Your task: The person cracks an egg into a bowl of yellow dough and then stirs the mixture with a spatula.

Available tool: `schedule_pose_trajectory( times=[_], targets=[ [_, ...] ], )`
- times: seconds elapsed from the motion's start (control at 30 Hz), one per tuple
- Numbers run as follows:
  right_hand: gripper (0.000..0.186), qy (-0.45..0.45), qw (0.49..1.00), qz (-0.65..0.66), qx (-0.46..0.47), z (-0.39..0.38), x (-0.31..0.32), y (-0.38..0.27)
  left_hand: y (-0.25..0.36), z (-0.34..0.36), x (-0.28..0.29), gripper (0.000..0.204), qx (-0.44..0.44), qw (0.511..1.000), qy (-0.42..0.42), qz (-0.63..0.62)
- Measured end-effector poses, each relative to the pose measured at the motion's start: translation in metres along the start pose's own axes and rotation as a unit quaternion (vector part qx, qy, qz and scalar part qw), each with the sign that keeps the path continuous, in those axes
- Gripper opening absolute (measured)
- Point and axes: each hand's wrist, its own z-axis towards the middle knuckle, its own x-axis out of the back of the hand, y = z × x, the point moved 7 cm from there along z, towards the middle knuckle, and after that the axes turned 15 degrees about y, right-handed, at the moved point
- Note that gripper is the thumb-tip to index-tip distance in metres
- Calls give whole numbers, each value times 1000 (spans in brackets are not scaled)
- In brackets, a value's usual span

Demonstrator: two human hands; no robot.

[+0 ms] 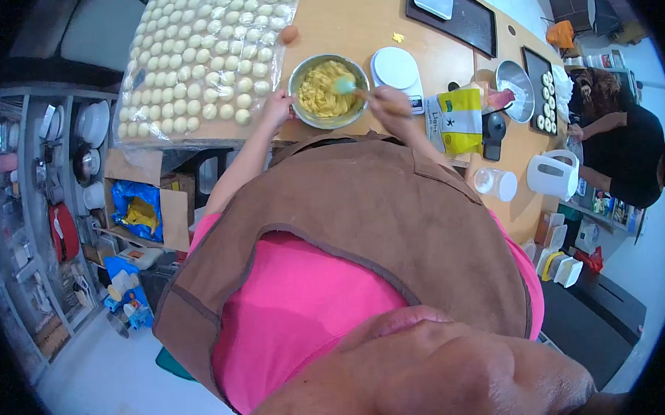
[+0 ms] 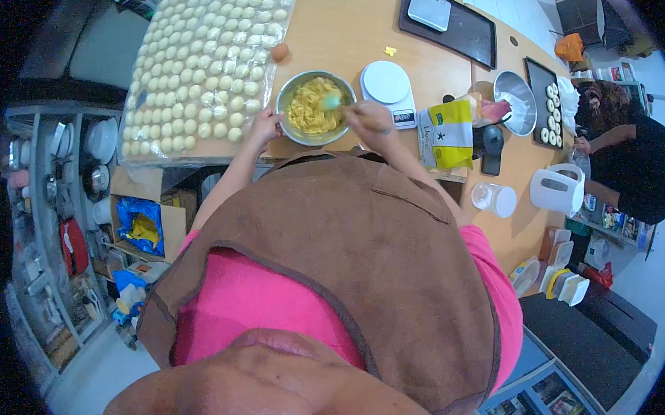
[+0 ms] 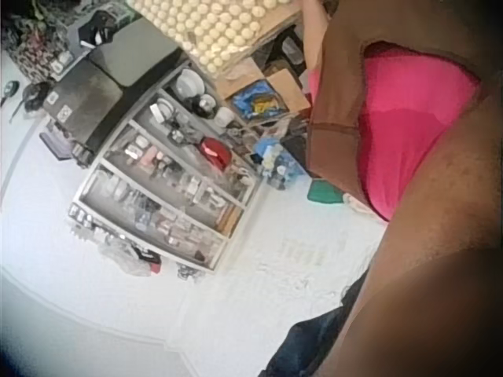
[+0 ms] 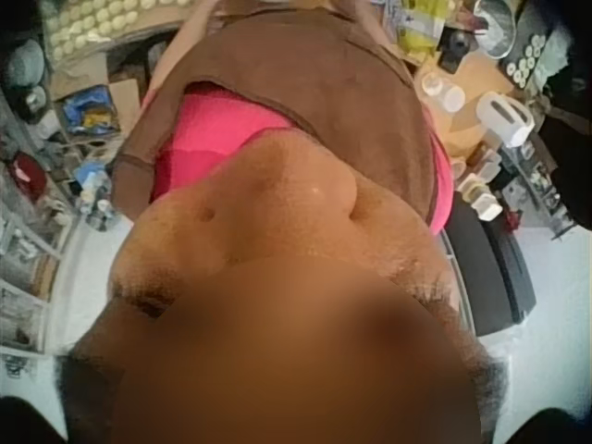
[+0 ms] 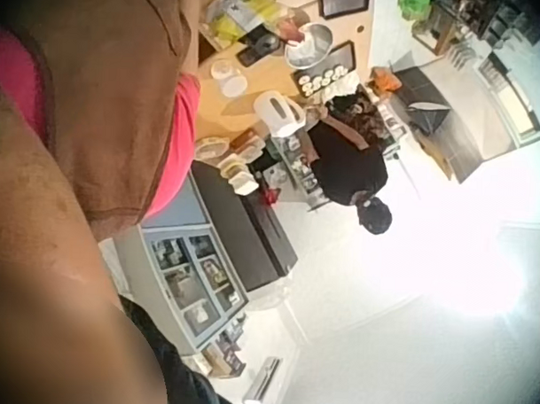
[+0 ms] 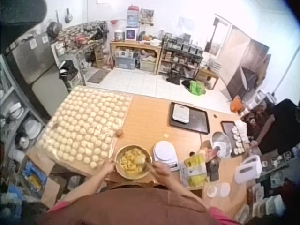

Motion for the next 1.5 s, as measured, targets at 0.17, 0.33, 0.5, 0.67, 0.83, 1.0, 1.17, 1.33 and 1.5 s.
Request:
schedule_pose_trajectory(
  times=[0.17,0.33,0.5,0.67,0.83,1.0,1.17,1.33,1.5],
  targets=[
    [16,-150,978,-11,-147,0,9,7,-7,9,8,11,0,1000,8,23],
    [18,-15,993,-44,104,10,-3,-20,-5,5,-3,13,7,1000,-27,0],
    [14,-168,985,25,-4,11,13,-23,4,0,9,11,3,1000,-2,12],
    [15,-215,966,3,146,35,34,-65,-2,1,17,12,11,1000,-6,4],
    [18,-241,942,-103,210,54,3,-55,17,9,16,12,-30,998,-29,55],
    [18,-199,979,-46,-22,53,15,-9,15,14,14,14,3,999,-28,-22],
    [22,18,862,284,-419,-16,12,75,19,-2,-3,16,15,994,-49,-96],
    [28,243,702,479,-467,-86,-37,100,17,-18,-3,17,29,994,-93,-51],
    [26,308,693,505,-412,-76,-27,87,-1,1,8,12,22,993,-98,-59]
  ],
)
